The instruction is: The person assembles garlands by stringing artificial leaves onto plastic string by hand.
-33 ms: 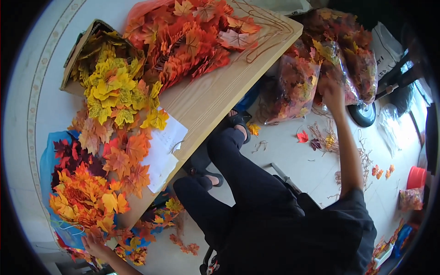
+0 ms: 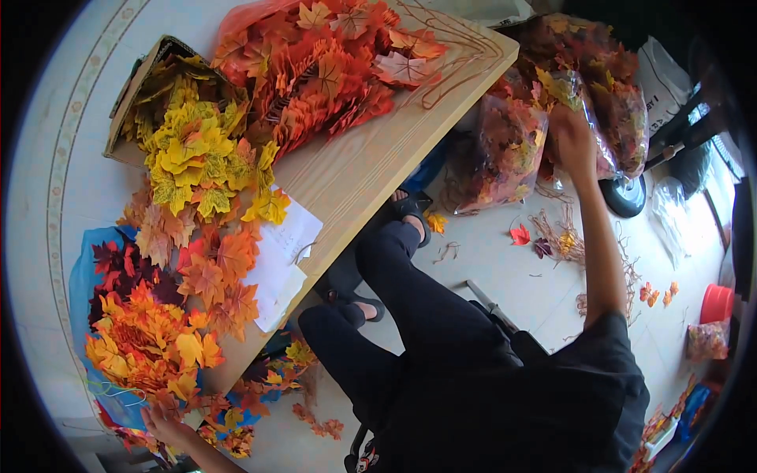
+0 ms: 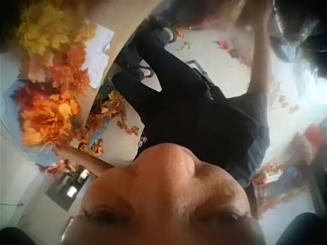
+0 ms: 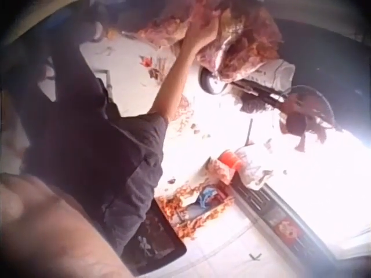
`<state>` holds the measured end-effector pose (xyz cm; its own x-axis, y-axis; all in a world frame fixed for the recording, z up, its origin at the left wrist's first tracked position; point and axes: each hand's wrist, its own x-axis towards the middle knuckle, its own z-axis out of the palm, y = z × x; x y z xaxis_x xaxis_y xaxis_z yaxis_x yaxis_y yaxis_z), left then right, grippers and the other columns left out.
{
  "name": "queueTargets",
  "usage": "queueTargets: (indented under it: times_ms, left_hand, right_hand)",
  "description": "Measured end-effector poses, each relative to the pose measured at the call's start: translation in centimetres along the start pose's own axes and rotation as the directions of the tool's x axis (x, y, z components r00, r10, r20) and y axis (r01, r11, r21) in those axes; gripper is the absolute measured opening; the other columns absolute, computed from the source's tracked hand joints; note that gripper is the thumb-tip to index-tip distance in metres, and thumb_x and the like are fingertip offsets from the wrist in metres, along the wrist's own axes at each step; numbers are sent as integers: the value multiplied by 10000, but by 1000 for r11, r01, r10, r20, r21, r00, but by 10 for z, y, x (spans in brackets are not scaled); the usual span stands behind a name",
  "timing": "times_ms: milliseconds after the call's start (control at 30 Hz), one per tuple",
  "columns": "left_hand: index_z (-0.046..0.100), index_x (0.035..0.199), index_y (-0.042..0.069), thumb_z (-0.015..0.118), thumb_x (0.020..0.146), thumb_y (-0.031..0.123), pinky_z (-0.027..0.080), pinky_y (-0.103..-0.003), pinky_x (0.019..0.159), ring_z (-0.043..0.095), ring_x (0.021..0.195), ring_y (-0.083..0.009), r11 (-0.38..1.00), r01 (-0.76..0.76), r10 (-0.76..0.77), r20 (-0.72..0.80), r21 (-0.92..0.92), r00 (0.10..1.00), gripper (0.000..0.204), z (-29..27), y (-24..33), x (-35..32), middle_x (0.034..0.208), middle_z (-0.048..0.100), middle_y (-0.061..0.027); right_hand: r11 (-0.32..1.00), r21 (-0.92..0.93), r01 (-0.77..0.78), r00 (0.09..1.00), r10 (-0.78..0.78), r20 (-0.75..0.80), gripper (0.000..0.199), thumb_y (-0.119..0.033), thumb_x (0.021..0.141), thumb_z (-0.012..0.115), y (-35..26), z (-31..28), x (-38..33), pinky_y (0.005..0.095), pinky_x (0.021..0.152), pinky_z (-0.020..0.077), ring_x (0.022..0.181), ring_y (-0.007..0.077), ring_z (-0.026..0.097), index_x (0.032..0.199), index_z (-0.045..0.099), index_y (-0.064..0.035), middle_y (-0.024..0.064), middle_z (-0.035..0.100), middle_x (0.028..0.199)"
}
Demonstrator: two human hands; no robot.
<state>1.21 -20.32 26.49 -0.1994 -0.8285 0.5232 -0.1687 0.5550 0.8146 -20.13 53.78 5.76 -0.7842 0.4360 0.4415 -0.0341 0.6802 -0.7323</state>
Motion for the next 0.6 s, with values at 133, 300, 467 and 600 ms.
queueTargets:
  times_ms: [133, 300, 467, 600]
  left_hand:
    - [393, 1259, 12, 468, 888, 170, 505, -293, 687, 586, 943, -251, 989, 49, -35, 97, -139, 995, 410, 2, 22, -34, 1140, 524, -154]
    - [433, 1217, 24, 453, 908, 149, 460, -288, 766, 521, 1045, -190, 980, -73, 123, 279, -185, 952, 334, -7, 9, -57, 1183, 506, -113]
    - [467, 1137, 37, 438, 902, 127, 456, -251, 717, 557, 911, -151, 984, -44, 101, 339, -173, 935, 254, -13, 25, -91, 1170, 519, -75]
    - [490, 1071, 34, 444, 897, 109, 439, -216, 674, 553, 860, -112, 974, -25, 117, 405, -226, 907, 195, -5, 28, -117, 1088, 551, -72]
  right_hand:
    - [752, -240, 614, 781, -623, 48, 664, -41, 684, 598, -96, 9, 73, 377, 973, 330, 1159, 287, 406, 1300, 356, -94, 118, 430, 1263]
    - [730, -449, 515, 855, -397, 334, 287, -163, 770, 561, -98, 45, 110, 387, 774, 455, 968, 281, 546, 1057, 561, -175, 88, 594, 1029]
    - [897, -378, 230, 951, -290, -109, 197, -280, 852, 471, -105, 26, 139, 438, 650, 462, 787, 354, 586, 938, 581, -142, 141, 622, 807]
    - [920, -328, 216, 940, -286, -184, 218, -299, 844, 473, -119, 2, 136, 445, 671, 460, 805, 371, 575, 958, 580, -146, 150, 619, 853]
